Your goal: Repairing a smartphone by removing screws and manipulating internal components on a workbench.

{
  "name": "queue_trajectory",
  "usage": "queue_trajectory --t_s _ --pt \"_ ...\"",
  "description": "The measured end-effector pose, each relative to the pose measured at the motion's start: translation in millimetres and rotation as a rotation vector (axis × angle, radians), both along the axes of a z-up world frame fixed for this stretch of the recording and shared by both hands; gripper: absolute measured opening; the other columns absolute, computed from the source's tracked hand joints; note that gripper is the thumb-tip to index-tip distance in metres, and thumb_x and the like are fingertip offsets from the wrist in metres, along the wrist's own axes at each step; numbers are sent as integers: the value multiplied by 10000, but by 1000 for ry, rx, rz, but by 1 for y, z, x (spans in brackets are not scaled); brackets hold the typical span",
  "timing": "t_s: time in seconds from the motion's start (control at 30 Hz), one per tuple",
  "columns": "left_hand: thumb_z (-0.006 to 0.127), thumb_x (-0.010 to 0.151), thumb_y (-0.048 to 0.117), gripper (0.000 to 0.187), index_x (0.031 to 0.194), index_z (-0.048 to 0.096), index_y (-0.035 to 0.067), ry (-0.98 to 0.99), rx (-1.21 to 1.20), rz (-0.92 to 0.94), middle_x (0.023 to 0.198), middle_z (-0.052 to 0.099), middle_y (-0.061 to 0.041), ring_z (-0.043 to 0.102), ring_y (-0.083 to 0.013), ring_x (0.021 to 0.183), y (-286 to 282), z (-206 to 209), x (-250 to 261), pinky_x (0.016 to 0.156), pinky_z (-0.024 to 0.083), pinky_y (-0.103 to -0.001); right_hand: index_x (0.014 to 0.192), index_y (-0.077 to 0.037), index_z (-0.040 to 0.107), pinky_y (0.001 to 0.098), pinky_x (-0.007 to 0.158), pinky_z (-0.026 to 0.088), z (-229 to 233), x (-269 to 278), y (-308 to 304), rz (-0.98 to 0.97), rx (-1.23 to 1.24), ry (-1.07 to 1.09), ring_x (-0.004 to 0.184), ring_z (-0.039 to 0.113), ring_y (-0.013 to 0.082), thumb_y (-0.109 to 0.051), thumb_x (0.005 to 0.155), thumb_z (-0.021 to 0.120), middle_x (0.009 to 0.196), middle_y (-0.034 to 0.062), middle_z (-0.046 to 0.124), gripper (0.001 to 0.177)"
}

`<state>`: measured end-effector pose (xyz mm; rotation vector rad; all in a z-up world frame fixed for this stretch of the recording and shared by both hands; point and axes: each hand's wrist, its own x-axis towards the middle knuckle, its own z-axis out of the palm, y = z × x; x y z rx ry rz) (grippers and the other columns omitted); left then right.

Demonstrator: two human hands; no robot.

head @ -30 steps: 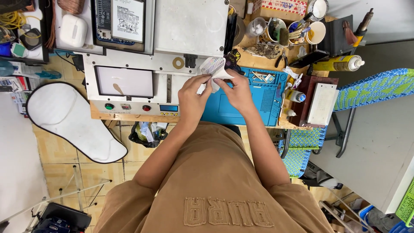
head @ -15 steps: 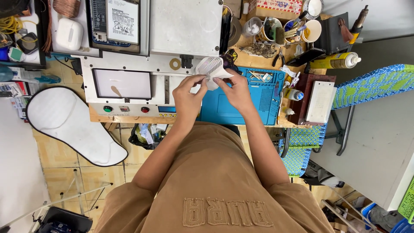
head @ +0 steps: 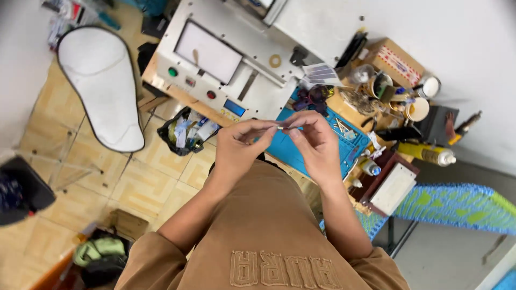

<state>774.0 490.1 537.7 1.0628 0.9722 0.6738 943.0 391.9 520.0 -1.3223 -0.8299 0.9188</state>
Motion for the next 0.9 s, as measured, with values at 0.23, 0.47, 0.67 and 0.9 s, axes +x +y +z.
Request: queue_trajectory --t_s 0.23,0.47,0.67,0.9 --pt "924 981 51 153 1130 928 87 47 115 433 1099 925 -120 895 -205 1048 -117 42 -107 906 738 -318 1157 116 671 500 989 743 13 -75 -31 481 13 196 1148 819 366 82 1074 758 1181 268 725 125" --pt "893 1005 21 125 1100 918 100 177 324 846 1083 919 -137 901 -252 1015 -230 81 -224 897 728 -387 1121 139 667 514 970 759 39 -206 -58 855 10 169 1132 828 382 90 1062 770 1158 281 712 128" --pt "905 996 30 138 1097 911 124 303 421 1190 1080 919 -103 906 -276 1005 -327 79 -332 908 716 -404 1129 116 682 452 949 748 41 -351 -89 1253 75 121 1134 824 353 84 1079 767 1126 250 715 104" --pt "889 1007 13 112 1087 899 91 361 462 1524 1083 914 -122 906 -319 992 -450 76 -473 892 710 -417 1113 133 693 444 925 750 43 -548 -167 1600 125 84 1138 828 360 126 1057 774 1105 250 722 98"
